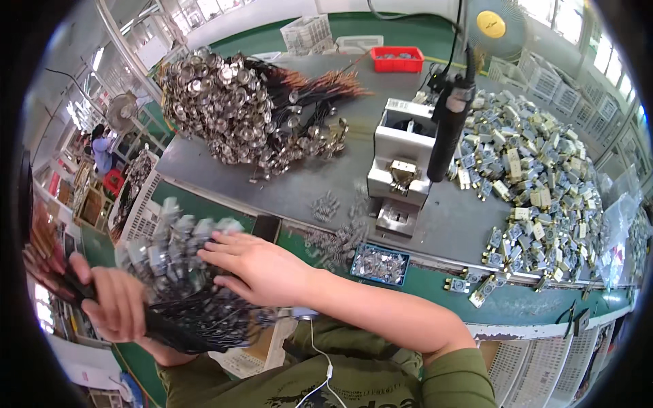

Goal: Assemble electrical components and organize wire bundles using an electric screwdriver.

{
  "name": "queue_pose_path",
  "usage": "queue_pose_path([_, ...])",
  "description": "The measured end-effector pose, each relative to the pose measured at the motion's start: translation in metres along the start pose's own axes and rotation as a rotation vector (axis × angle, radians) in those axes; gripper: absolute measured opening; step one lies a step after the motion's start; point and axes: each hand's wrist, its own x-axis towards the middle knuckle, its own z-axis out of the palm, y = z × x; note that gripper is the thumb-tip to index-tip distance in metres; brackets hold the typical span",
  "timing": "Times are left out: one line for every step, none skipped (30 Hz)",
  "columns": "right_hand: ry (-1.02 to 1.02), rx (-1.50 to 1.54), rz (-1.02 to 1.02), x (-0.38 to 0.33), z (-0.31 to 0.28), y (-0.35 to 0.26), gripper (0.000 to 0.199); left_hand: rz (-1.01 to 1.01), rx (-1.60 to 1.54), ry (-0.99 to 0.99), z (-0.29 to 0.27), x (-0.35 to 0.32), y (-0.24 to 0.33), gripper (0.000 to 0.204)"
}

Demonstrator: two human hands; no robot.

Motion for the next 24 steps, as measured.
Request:
queue_pose_path([0.019,0.110,-0.056,-0.002,0.001,-0.009,0.047,0.035,0.066,0.085,0.003,-0.024,0.026,0.036])
queue_pose_path([0.088,0.147,-0.070,-0.003,-0.007,-0.012,0.049,0.168,0.115,0.226,0.004,-0.045,0.041,0.032])
queue_pose_path([0.176,0.164,0.003,-0.006,-0.021,-0.009,0.049,0.095,0.265,0.206,-0.017,-0.058,0.058,0.027])
queue_pose_path([0.262,0.188,0.079,-0.006,-0.037,-0.013,0.047,0.108,0.350,0.326,-0.013,-0.075,0.085,0.028])
queue_pose_path([0.343,0.172,0.143,-0.007,-0.046,-0.006,0.046,0.130,0.401,0.437,-0.026,-0.095,0.099,0.031])
queue_pose_path([0.389,0.322,0.205,-0.008,-0.047,0.001,0.046,0.133,0.368,0.409,-0.033,-0.105,0.111,0.031])
queue_pose_path([0.416,0.368,0.226,-0.009,-0.049,0.006,0.047,0.142,0.328,0.372,-0.043,-0.112,0.116,0.032])
queue_pose_path([0.436,0.336,0.229,-0.010,-0.055,0.009,0.048,0.152,0.367,0.399,-0.050,-0.117,0.114,0.035])
queue_pose_path([0.425,0.321,0.243,-0.012,-0.060,0.011,0.050,0.105,0.270,0.385,-0.069,-0.145,0.130,0.031])
queue_pose_path([0.431,0.369,0.266,-0.011,-0.061,0.010,0.051,0.037,0.278,0.493,-0.092,-0.177,0.145,0.018])
queue_pose_path([0.439,0.393,0.265,-0.013,-0.062,0.011,0.050,0.035,0.290,0.510,-0.132,-0.267,0.202,0.018])
queue_pose_path([0.438,0.382,0.267,-0.011,-0.058,0.012,0.050,-0.112,0.633,0.840,-0.134,-0.241,0.086,0.022])
queue_pose_path([0.435,0.385,0.264,-0.010,-0.054,0.012,0.050,-0.274,0.990,1.169,-0.145,-0.225,0.003,0.027])
queue_pose_path([0.430,0.394,0.288,-0.013,-0.062,0.011,0.049,-0.460,1.366,1.458,-0.173,-0.272,0.021,0.032])
queue_pose_path([0.420,0.380,0.317,-0.015,-0.065,0.012,0.049,-0.503,1.177,1.524,-0.186,-0.304,0.016,0.025])
queue_pose_path([0.376,0.369,0.300,-0.020,-0.068,0.017,0.048,-0.438,1.160,1.609,-0.207,-0.362,0.028,0.024])
queue_pose_path([0.402,0.366,0.337,-0.020,-0.075,0.017,0.047,-0.457,1.062,1.709,-0.212,-0.359,0.017,0.027])
queue_pose_path([0.422,0.315,0.377,-0.027,-0.078,0.021,0.047,-0.513,1.078,1.741,-0.207,-0.361,0.007,0.028])
queue_pose_path([0.445,0.281,0.400,-0.032,-0.083,0.026,0.047,-0.504,1.092,1.768,-0.219,-0.384,0.010,0.025])
queue_pose_path([0.472,0.289,0.409,-0.034,-0.084,0.031,0.046,-0.450,0.982,1.818,-0.232,-0.415,0.010,0.024])
queue_pose_path([0.502,0.254,0.452,-0.034,-0.085,0.031,0.046,-0.398,0.865,1.858,-0.248,-0.443,0.005,0.023])
queue_pose_path([0.507,0.233,0.456,-0.034,-0.082,0.035,0.046,-0.406,0.862,1.866,-0.259,-0.473,0.001,0.023])
queue_pose_path([0.508,0.212,0.464,-0.035,-0.079,0.038,0.046,-0.405,0.760,1.881,-0.264,-0.502,-0.004,0.024])
queue_pose_path([0.522,0.217,0.475,-0.035,-0.077,0.040,0.046,-0.401,0.652,1.890,-0.268,-0.527,-0.014,0.025])
